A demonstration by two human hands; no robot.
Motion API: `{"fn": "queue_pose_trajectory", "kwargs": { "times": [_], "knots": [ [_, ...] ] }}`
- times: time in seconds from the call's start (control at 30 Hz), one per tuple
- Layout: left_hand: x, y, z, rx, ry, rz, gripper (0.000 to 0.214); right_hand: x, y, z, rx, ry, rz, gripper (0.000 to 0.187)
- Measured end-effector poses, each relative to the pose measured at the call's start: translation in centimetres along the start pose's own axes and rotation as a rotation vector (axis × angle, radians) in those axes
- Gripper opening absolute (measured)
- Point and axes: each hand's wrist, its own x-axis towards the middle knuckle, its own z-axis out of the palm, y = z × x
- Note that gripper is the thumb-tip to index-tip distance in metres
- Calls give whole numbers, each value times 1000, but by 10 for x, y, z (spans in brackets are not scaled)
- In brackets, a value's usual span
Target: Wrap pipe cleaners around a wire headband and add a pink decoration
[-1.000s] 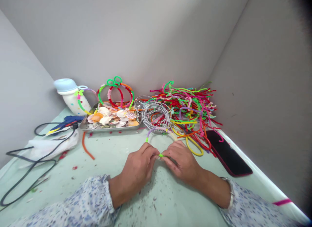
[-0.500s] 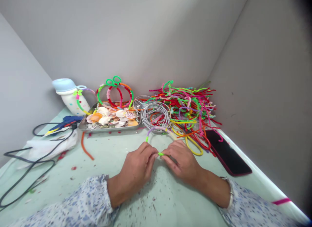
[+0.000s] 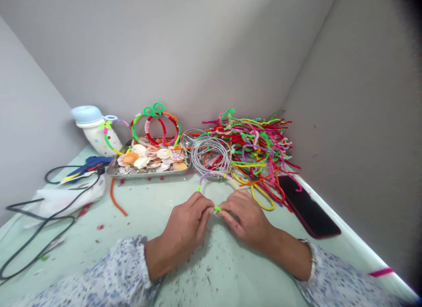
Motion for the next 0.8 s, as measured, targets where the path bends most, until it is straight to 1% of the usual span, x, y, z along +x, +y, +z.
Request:
{"fn": "queue_pose_trajectory", "kwargs": {
  "times": [0.1, 0.33, 0.8],
  "knots": [
    [-1, 0, 0, 3, 6, 4, 20, 0, 1, 0, 3, 0, -1, 9],
    [-1, 1, 0, 63, -25, -7, 24, 0, 0, 0, 4, -19, -10, 9],
    [2, 3, 1, 28, -63, -60, 30, 1, -1, -1, 19, -29, -11, 11]
  ]
}}
